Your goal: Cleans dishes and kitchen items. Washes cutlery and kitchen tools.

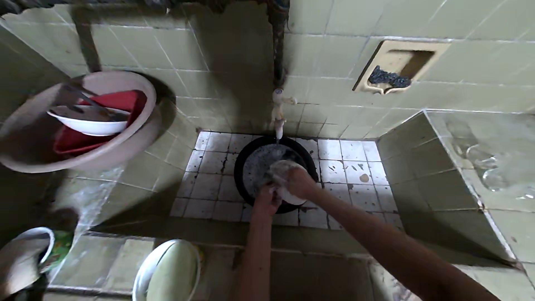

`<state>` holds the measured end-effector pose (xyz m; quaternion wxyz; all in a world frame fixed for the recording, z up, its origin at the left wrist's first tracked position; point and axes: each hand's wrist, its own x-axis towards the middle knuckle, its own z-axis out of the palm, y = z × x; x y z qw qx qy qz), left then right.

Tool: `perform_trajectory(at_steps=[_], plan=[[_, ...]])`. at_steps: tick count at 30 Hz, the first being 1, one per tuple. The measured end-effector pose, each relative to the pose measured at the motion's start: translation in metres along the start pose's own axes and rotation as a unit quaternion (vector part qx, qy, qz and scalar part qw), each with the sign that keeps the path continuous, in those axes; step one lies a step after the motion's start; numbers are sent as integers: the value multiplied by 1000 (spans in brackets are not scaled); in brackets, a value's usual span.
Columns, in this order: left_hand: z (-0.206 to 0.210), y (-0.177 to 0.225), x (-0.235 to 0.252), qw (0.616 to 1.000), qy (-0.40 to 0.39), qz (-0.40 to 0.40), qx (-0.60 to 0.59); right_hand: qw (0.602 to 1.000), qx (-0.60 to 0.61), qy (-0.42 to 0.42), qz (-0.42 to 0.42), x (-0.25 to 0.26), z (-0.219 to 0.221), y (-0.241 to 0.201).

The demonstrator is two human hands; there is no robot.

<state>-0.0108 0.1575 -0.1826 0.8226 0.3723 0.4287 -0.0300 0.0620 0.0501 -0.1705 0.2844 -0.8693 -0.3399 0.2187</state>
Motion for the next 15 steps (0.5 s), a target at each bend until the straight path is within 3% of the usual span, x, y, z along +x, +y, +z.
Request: perform_trajectory(at_steps=[4, 7, 9, 10, 12, 14, 15], plan=[[-5, -2, 0, 994, -61, 45, -81, 980, 120, 112, 113, 15, -24, 36], [-1, -3, 4, 988, -34, 70, -131, 942, 223, 225, 107, -31, 7, 31], [-4, -6, 8, 988, -21, 95, -119, 940, 223, 236, 102, -56, 35, 22], [-5, -6, 10, 988, -9, 104, -111, 957, 185, 213, 73, -64, 44, 19], [-5, -8, 9, 990, 5, 107, -88, 978, 33, 191, -77, -65, 62, 30], [-2, -6, 5, 994, 17, 89, -62, 953, -96, 191, -214, -51, 70, 42], [0, -4, 2, 995, 19, 78, -56, 943, -122, 193, -241, -43, 70, 43]])
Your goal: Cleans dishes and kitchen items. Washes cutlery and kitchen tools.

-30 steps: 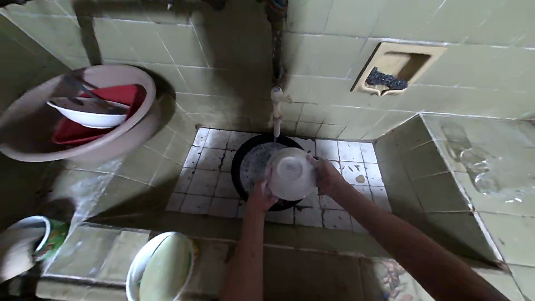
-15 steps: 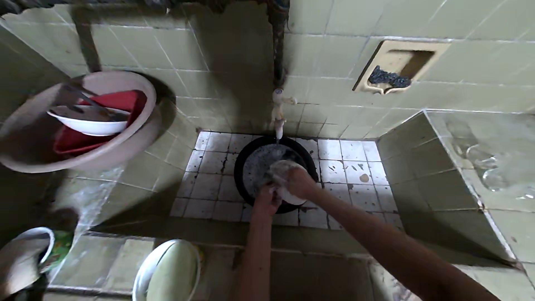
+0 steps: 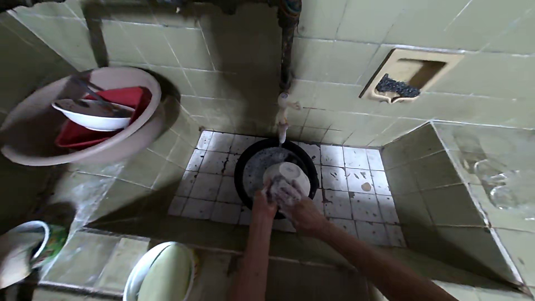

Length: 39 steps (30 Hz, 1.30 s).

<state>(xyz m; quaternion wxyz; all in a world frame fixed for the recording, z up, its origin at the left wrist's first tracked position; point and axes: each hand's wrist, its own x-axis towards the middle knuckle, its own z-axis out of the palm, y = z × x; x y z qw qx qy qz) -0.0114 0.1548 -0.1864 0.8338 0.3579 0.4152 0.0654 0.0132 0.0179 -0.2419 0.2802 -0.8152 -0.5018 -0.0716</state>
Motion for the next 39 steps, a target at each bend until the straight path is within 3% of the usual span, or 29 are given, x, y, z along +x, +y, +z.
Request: perform_trajectory(at_steps=[2, 5, 7, 9, 12, 15, 18, 20, 23, 25, 27, 29, 32, 36, 39], plan=[[3, 2, -2, 999, 3, -24, -23, 999, -16, 29, 16, 17, 4, 4], [6, 0, 2, 999, -12, -35, -21, 977, 42, 37, 206, 50, -3, 5], [6, -1, -1, 998, -23, 3, 51, 926, 158, 43, 339, 63, -12, 7], [3, -5, -2, 983, -55, 92, 149, 850, 291, 28, 439, 65, -22, 5], [2, -6, -5, 904, -90, 207, 362, 793, 390, 12, 467, 59, -32, -4], [13, 1, -9, 771, -143, 172, 596, 731, 414, 22, 541, 59, -36, -9], [14, -2, -4, 709, -197, 198, 648, 670, 407, 82, 616, 62, -27, 0], [6, -6, 0, 724, -201, 271, 602, 652, 379, 105, 648, 58, -18, 18], [-9, -5, 7, 831, -110, 313, 446, 667, 344, 70, 658, 50, -18, 36], [-10, 0, 10, 918, -47, 188, 347, 659, 363, 59, 656, 44, -16, 41], [-7, 1, 14, 969, -2, 67, 238, 687, 360, -8, 631, 37, -19, 34], [-5, 1, 15, 980, 30, 0, 198, 741, 308, -119, 584, 35, -27, 24], [-5, -5, 16, 972, 55, -43, 225, 712, 297, -97, 629, 32, -20, 20], [9, -6, 24, 950, 83, 12, 300, 732, 303, -92, 603, 22, -58, 25], [22, -6, 42, 915, 80, 73, 389, 732, 342, -6, 590, -10, -98, 32]])
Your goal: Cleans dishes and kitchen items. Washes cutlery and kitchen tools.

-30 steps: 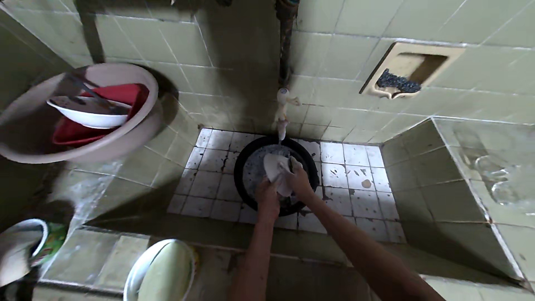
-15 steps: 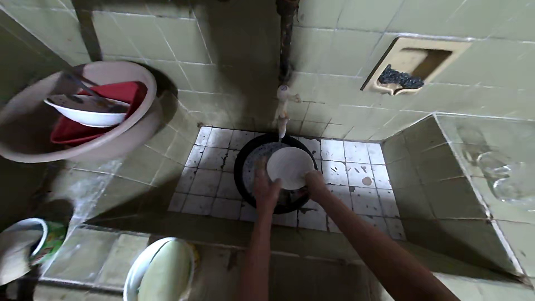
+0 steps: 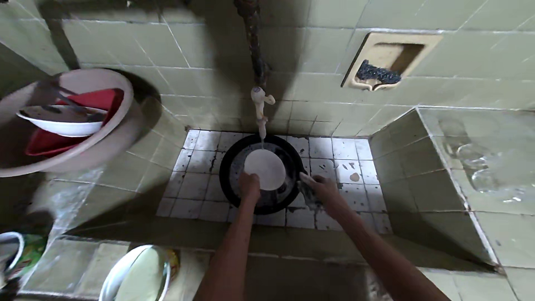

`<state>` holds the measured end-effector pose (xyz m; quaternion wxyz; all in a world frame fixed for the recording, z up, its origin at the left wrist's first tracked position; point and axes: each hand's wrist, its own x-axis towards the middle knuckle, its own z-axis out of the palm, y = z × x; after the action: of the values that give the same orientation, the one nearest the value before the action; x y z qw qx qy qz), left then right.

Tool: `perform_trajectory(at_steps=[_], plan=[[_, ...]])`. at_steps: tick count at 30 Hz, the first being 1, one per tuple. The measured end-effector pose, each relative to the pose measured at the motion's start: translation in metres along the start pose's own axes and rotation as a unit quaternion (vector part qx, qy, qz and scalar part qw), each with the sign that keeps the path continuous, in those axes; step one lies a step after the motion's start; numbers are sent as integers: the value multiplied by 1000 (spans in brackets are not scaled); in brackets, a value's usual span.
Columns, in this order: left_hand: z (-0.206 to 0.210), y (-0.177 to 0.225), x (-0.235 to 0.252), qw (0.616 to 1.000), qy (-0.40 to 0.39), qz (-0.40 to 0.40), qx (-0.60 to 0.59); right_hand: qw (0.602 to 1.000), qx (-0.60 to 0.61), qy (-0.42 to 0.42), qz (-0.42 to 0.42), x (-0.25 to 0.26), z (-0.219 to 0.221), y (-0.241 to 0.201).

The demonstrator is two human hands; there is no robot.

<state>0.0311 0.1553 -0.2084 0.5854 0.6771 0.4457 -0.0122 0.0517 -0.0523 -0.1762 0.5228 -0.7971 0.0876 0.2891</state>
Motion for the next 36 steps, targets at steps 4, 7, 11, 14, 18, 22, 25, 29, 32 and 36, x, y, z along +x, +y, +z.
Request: perform_trajectory(at_steps=[4, 7, 11, 14, 18, 22, 25, 29, 32, 36], plan=[[19, -8, 32, 993, -17, 66, 96, 987, 134, 88, -8, -34, -52, 37], [31, -8, 42, 989, -16, 82, 119, 972, 190, 139, 11, -55, -76, 66], [36, 8, 43, 984, -3, 66, 166, 954, 234, 186, 23, -72, -83, 90], [44, 19, 43, 972, -9, 96, 216, 950, 245, 189, 30, -76, -78, 95], [59, 21, 36, 954, -55, 111, 274, 947, 257, 192, 28, -72, -71, 98], [59, -5, 50, 982, -62, 61, 165, 922, 339, 182, 50, -71, -73, 100], [45, -15, 59, 995, -76, -16, 69, 889, 419, 167, 80, -66, -73, 99], [38, -12, 54, 996, -81, -43, -22, 865, 440, 206, 123, -55, -70, 83], [34, 6, 32, 995, -91, -28, -30, 860, 436, 200, 174, -40, -67, 70], [37, 48, -15, 993, -119, 7, -10, 919, 368, 53, 132, -33, -63, 60]])
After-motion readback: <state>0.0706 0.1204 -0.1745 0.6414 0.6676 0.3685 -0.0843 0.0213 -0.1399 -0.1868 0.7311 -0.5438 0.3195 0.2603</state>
